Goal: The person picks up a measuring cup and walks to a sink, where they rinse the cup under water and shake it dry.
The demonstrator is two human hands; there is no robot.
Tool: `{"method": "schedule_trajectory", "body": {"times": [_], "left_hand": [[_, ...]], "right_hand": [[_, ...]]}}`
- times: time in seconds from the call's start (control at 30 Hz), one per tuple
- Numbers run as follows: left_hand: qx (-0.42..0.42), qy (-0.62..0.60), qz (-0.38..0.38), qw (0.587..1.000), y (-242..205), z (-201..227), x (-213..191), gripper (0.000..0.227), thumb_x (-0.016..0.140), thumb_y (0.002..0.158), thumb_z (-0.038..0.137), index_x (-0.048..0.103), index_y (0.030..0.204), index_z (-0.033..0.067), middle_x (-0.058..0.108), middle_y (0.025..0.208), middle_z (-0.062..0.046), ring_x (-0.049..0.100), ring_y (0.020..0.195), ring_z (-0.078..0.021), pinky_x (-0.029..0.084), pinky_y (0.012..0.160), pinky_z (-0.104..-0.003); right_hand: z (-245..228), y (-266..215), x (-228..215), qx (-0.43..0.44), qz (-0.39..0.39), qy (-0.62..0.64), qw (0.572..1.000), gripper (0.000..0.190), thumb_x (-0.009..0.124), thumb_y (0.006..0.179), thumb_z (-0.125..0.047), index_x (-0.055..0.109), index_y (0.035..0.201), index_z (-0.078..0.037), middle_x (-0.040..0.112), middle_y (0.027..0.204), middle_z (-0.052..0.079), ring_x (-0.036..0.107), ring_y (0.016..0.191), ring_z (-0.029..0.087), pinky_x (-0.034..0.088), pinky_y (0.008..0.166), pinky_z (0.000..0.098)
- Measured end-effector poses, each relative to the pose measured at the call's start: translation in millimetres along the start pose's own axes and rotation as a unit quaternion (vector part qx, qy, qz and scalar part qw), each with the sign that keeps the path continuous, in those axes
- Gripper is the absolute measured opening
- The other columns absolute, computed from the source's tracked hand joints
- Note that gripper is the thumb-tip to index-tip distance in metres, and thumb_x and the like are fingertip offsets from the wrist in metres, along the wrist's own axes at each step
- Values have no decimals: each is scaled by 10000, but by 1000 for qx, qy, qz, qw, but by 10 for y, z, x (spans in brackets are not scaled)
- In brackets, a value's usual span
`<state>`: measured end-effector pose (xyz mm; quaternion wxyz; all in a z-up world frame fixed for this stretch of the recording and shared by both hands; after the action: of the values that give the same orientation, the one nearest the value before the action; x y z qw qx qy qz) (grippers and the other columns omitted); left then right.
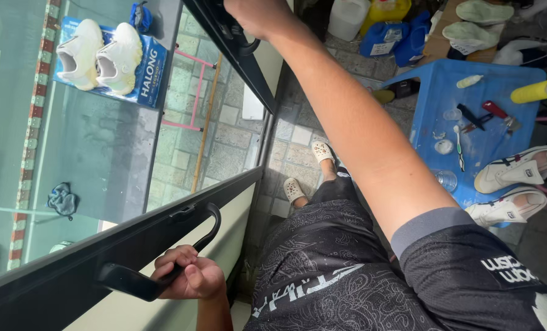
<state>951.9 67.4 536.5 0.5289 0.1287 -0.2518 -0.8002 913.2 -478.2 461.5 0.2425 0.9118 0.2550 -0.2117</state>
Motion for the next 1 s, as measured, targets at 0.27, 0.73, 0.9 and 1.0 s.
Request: {"method": "schedule_trajectory", "body": {"times": [0.27,0.73,0.9,1.0], "left_hand": [[9,-12,-74,997,251,-255,371,347,597,971,88,385,1244,93,469,888,-99,426,596,-151,410,562,-247],[-53,84,-96,990,691,-768,1345,376,662,1073,131,374,1284,13,555,954,-118,505,736,-182,429,723,-247],[-21,126,-147,981,904,-750,1867,363,625,1044,132,345,1238,8,549,1051,-135,566,824,-208,482,780,-292],[-8,160,-155,975,1009,-815,2097,385,621,1035,133,332,1257,12,548,1075,-144,574,848,-217,493,786,-304]], "right_hand": [[-266,-1,-20,-1,130,70,989,838,735,783,-81,330,1517,-65,530,1440,187,550,1359,333,546,1047,390],[-164,-530,104,0,115,279,953,997,699,820,42,208,1646,-222,337,1679,82,374,1564,290,381,1303,398],[906,-1873,-359,138,127,163,969,534,663,791,36,546,1295,-99,614,1103,67,614,1082,227,535,865,353],[2061,-3156,-910,298,143,47,942,246,688,850,-3,608,1075,-65,656,945,48,632,822,194,525,734,341]]}}
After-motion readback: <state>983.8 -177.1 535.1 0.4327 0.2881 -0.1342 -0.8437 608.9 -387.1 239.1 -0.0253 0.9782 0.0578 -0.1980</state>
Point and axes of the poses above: each hand's wrist, its own y-axis towards the middle knuckle, its own x-axis out of the palm, z = x × y, the point moved 10 cm from there along y, towards the middle knuckle
